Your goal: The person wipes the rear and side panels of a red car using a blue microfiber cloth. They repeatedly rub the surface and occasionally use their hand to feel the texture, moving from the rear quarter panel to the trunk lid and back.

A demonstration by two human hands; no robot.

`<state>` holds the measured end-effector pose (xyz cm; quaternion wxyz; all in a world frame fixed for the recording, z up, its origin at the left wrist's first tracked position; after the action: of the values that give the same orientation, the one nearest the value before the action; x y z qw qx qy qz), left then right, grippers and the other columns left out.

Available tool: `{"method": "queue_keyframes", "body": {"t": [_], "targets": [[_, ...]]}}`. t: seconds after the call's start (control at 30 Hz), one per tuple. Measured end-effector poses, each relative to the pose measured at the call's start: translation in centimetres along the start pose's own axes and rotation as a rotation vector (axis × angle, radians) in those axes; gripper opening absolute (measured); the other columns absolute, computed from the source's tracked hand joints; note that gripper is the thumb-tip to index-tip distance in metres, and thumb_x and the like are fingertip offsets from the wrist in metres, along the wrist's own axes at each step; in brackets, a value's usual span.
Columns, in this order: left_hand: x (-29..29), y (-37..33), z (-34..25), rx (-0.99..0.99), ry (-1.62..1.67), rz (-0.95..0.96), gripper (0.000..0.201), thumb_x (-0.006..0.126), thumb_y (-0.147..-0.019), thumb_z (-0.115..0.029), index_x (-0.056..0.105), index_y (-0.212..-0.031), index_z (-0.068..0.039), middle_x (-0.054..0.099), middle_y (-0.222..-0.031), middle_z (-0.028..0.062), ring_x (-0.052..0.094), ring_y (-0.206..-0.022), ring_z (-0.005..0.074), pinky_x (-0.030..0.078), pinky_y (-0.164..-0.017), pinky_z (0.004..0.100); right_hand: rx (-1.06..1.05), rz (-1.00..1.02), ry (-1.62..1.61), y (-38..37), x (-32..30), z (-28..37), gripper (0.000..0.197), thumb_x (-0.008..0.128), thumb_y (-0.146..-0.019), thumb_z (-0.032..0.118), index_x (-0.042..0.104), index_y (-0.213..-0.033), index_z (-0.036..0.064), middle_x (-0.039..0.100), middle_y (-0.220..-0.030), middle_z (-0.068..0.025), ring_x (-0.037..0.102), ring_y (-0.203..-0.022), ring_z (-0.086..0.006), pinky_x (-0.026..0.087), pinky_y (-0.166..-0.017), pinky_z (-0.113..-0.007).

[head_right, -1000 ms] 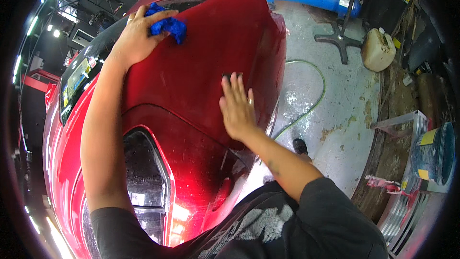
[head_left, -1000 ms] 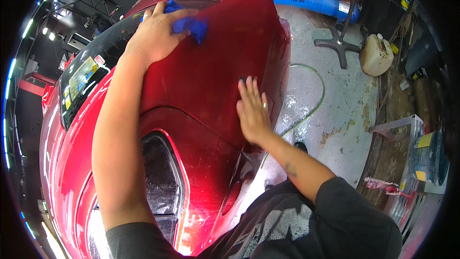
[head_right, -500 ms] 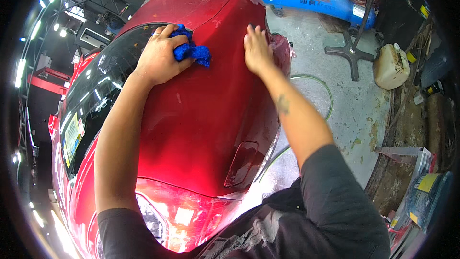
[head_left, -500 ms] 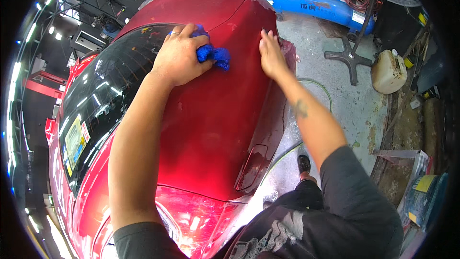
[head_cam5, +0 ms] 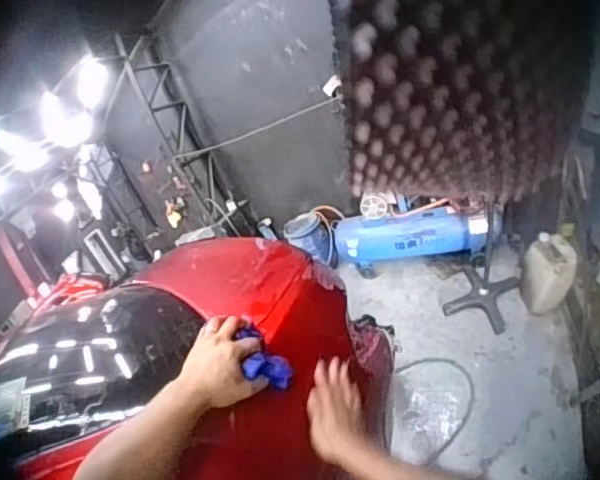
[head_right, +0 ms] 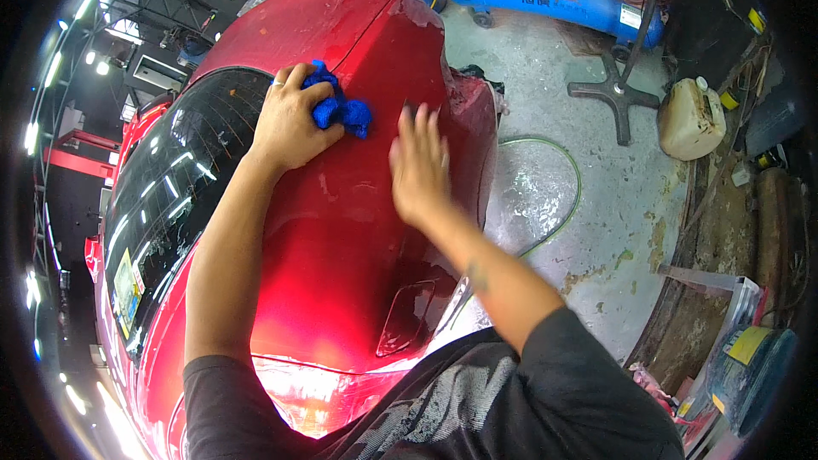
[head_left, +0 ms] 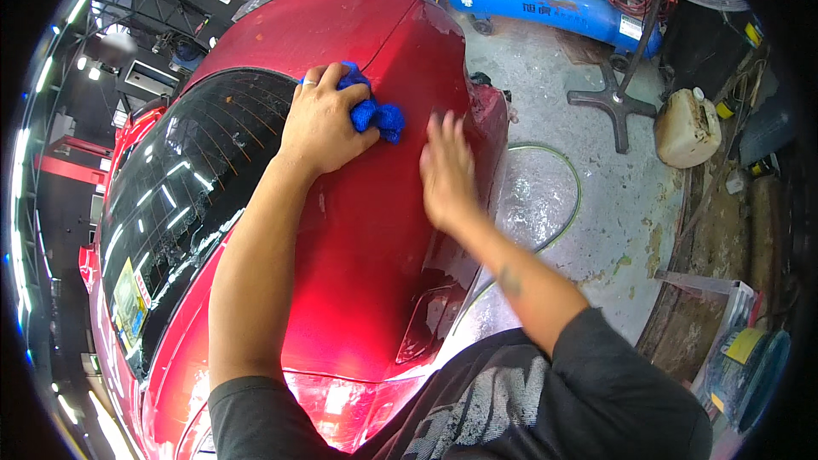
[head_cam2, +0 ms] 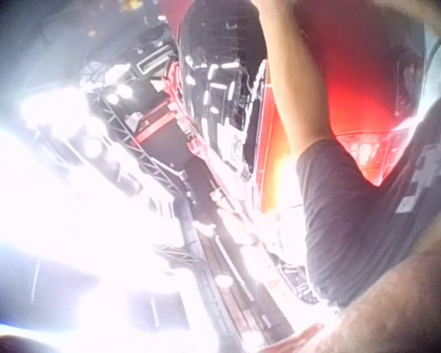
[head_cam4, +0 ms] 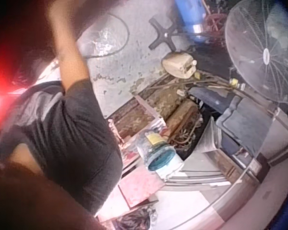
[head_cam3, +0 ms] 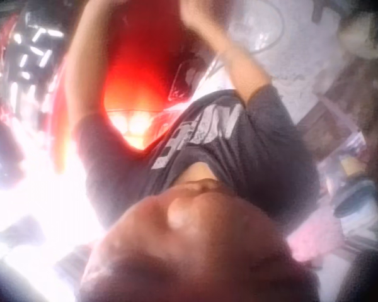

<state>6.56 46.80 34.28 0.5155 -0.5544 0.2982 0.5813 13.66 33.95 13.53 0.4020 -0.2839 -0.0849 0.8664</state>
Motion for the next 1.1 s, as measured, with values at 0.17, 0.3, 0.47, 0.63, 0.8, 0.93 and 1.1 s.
{"method": "queue_keyframes", "body": {"t": [0.17,0.3,0.47,0.63,0.8,0.93,1.1], "targets": [[-0.2,0.3,0.1,-0.008,0.015,-0.008,0.048,0.086,-0.068,-0.029,0.077,-0.113,-0.012,0.062,-0.139,0.0213,0.055,-0.133,0.0441,0.048,-0.114,0.0527,-0.018,0.212,0.094,5.5,-1.4,2.0,0.064,0.042,-0.115,0.026,0.023,-0.173,0.0077,0.015,-0.18,-0.0247,0.012,-0.167,-0.042,0.013,-0.13,-0.065],[-0.3,-0.4,0.0,-0.012,0.052,-0.014,0.048,0.086,-0.068,-0.028,0.077,-0.113,-0.012,0.061,-0.14,0.0216,0.054,-0.133,0.044,0.048,-0.114,0.0525,0.068,0.013,0.073,-6.0,-1.1,-3.0,0.058,0.035,-0.118,0.035,0.032,-0.169,0.006,0.022,-0.178,-0.0245,0.02,-0.165,-0.0431,0.022,-0.129,-0.066],[0.0,0.0,-0.2,-0.026,0.052,-0.009,0.047,0.085,-0.069,-0.027,0.077,-0.113,-0.012,0.061,-0.14,0.0219,0.055,-0.133,0.0447,0.048,-0.114,0.0526,-0.045,0.156,-0.031,8.1,-0.3,1.9,0.064,0.048,-0.114,0.026,0.028,-0.169,0.002,0.019,-0.177,-0.0301,0.017,-0.165,-0.0479,0.021,-0.129,-0.065],[0.2,0.4,0.6,0.012,0.051,-0.057,0.048,0.085,-0.07,-0.028,0.077,-0.114,-0.013,0.062,-0.138,0.0223,0.057,-0.129,0.0463,0.048,-0.113,0.0528,-0.014,0.001,0.106,-1.9,-0.3,-1.9,0.06,0.041,-0.117,0.031,0.03,-0.169,0.004,0.021,-0.177,-0.027,0.02,-0.165,-0.0441,0.02,-0.13,-0.064],[0.6,0.1,0.7,-0.001,0.059,-0.048,0.05,0.085,-0.07,-0.031,0.078,-0.117,-0.016,0.062,-0.137,0.0215,0.057,-0.127,0.0474,0.049,-0.111,0.0546,0.001,0.004,0.024,0.2,0.3,-1.4,0.062,0.042,-0.116,0.03,0.026,-0.171,0.0053,0.016,-0.179,-0.0257,0.016,-0.166,-0.0439,0.021,-0.129,-0.065],[0.1,0.6,0.6,-0.045,0.02,-0.008,0.051,0.085,-0.071,-0.032,0.078,-0.119,-0.016,0.061,-0.137,0.0215,0.056,-0.13,0.047,0.049,-0.112,0.0551,-0.007,0.196,0.179,4.3,0.2,-1.0,0.067,0.044,-0.115,0.028,0.019,-0.174,0.008,0.011,-0.181,-0.0217,0.011,-0.168,-0.0405,0.014,-0.131,-0.065],[0.4,-0.6,-0.1,-0.04,0.073,0.006,0.05,0.086,-0.071,-0.032,0.077,-0.118,-0.017,0.059,-0.139,0.0216,0.054,-0.133,0.0469,0.048,-0.114,0.0553,-0.013,0.051,0.175,-8.9,-2.1,-6.6,0.061,0.032,-0.119,0.039,0.03,-0.17,0.0077,0.023,-0.179,-0.0206,0.02,-0.166,-0.0367,0.015,-0.132,-0.06]]}}
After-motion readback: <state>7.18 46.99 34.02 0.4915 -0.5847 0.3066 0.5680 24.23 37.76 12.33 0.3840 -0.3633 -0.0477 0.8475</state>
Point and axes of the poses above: each hand's wrist, its own y-axis away from the middle knuckle, its own x-axis out of the palm, z = x × y, the point moved 3 cm from there along -y, towards the middle knuckle
